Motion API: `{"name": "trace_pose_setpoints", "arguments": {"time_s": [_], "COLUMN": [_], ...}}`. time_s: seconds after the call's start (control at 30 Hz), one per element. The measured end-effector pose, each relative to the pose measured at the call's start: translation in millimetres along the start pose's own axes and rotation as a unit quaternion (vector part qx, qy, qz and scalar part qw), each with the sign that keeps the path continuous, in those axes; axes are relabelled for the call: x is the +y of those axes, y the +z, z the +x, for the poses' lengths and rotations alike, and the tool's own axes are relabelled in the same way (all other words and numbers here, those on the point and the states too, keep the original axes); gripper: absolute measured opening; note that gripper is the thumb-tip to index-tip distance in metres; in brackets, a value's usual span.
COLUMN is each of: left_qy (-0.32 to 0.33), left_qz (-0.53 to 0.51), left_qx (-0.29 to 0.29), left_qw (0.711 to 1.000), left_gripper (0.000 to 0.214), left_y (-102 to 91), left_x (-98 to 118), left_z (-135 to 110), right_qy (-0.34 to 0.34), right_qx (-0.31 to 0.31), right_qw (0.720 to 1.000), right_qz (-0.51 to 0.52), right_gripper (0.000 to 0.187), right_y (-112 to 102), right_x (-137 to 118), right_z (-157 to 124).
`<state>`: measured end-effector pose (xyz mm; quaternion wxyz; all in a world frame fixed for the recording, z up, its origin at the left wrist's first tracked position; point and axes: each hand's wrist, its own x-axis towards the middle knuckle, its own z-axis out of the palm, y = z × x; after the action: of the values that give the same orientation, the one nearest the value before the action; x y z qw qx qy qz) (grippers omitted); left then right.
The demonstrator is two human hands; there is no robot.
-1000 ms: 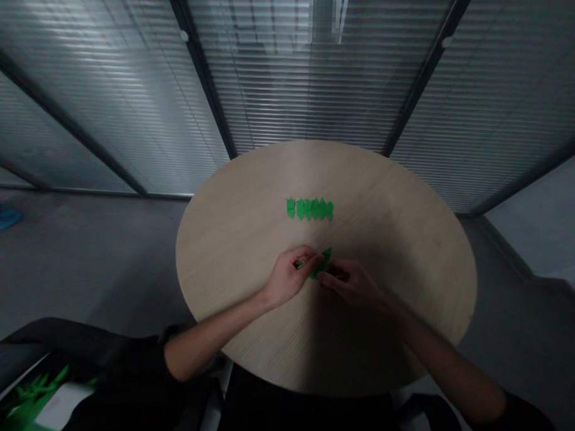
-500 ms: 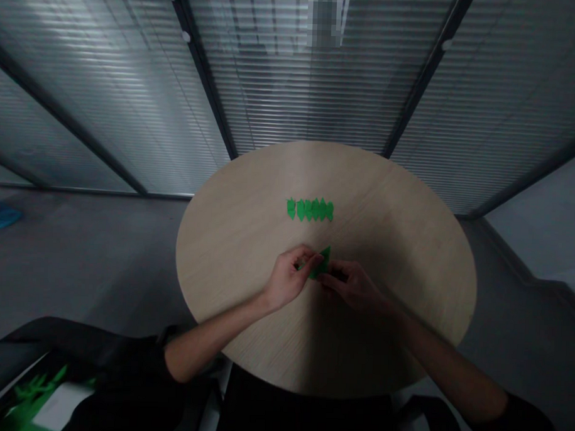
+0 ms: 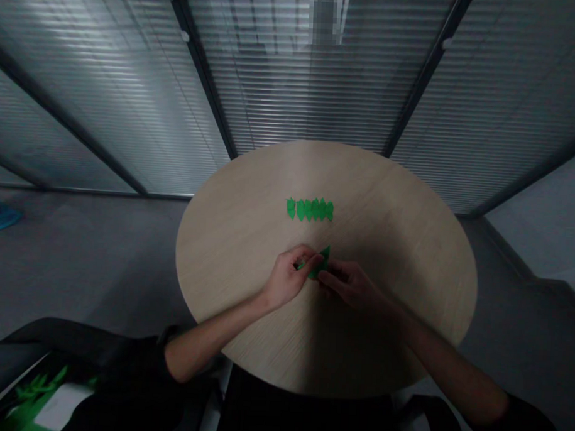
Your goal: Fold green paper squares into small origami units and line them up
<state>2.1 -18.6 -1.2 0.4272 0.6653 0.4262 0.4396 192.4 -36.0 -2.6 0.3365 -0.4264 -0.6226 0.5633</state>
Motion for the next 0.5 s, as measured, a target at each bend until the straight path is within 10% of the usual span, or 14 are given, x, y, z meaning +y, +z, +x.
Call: {"name": "trace_pose_setpoints", "arguments": {"time_s": [0.17,0.5], "left_qy": [-0.001,0.011], "left_qz": [-0.023,0.008], "left_qx": [-0.03,-0.079], "left_qw": [0.999,0.997], "left_gripper": [0.038,0.041], "left_y": [0.0,-0.2], "left_x": [2.5,4.5], "left_z": [-0.7,-0.7], "right_qy": [-0.014,-0.002], "right_qx": [0.096,0.072], "right_qw": [0.995,0.995], "right_qz": [0.022,0.064], "right_gripper": [0.047,0.04], "right_y": [-4.0,-11.2], "right_x": [1.1,-2.8], "right_z": [4.2,2.3]}}
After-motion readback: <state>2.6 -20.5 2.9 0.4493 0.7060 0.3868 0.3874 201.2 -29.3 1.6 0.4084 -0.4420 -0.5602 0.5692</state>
